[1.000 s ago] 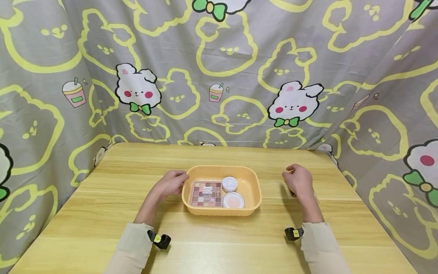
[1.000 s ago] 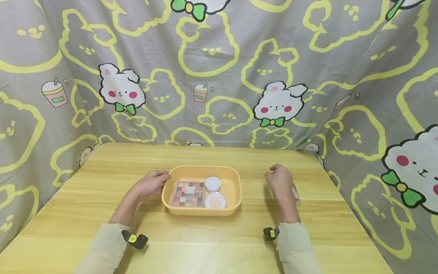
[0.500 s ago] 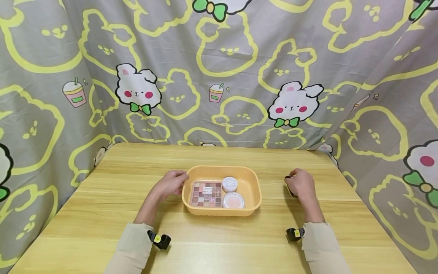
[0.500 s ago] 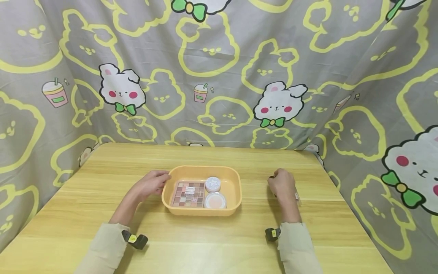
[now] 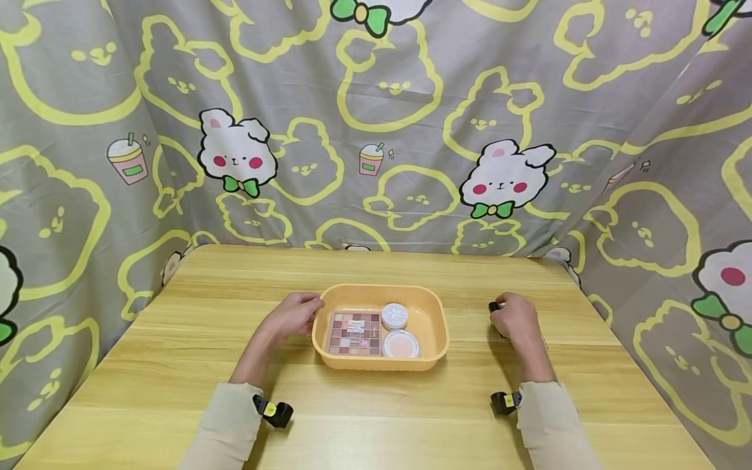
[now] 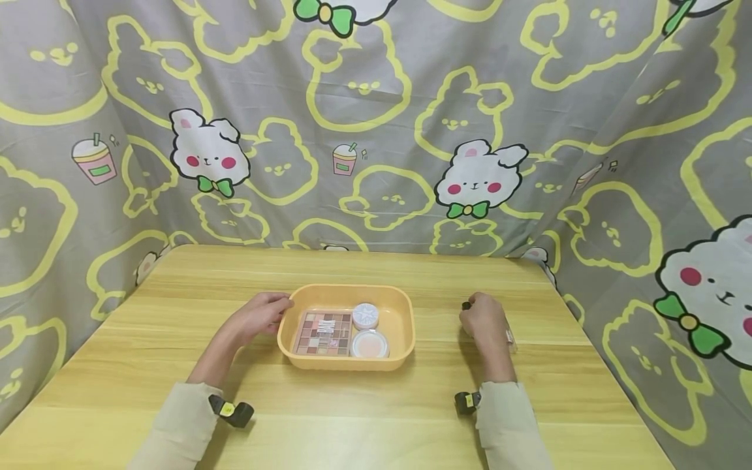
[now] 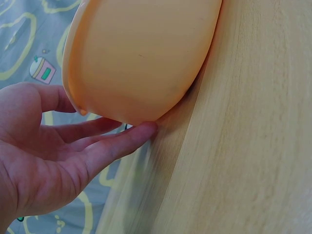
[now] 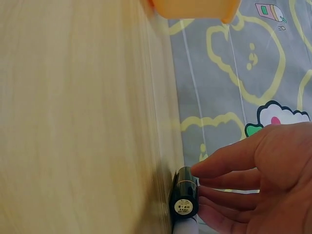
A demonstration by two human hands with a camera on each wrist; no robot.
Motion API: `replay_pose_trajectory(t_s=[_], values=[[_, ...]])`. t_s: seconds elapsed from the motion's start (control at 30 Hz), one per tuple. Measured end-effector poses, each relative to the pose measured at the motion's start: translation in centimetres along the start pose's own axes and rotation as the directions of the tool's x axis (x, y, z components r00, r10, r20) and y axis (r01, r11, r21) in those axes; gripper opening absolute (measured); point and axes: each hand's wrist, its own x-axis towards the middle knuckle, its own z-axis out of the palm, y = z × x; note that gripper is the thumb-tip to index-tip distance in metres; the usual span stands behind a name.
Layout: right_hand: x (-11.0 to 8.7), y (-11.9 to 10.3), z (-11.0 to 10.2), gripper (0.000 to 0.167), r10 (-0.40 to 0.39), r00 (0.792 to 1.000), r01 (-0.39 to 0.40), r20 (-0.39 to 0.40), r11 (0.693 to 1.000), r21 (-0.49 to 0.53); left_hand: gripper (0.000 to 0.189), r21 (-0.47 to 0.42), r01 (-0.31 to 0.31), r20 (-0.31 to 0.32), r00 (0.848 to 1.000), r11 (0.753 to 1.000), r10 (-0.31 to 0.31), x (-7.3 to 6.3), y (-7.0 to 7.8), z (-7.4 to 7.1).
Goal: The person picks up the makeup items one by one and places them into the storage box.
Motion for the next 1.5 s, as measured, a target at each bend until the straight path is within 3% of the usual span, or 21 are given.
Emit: replay_pose_trajectory(t_s=[1.5], values=[[-0.42,-0.88,0.06,0.059,-0.024,0.997,0.031,0.075,0.994,-0.103,0.054,0.018,0.014,0.003,1.000,1.000,-0.014,0.05,-0.03,0.00]])
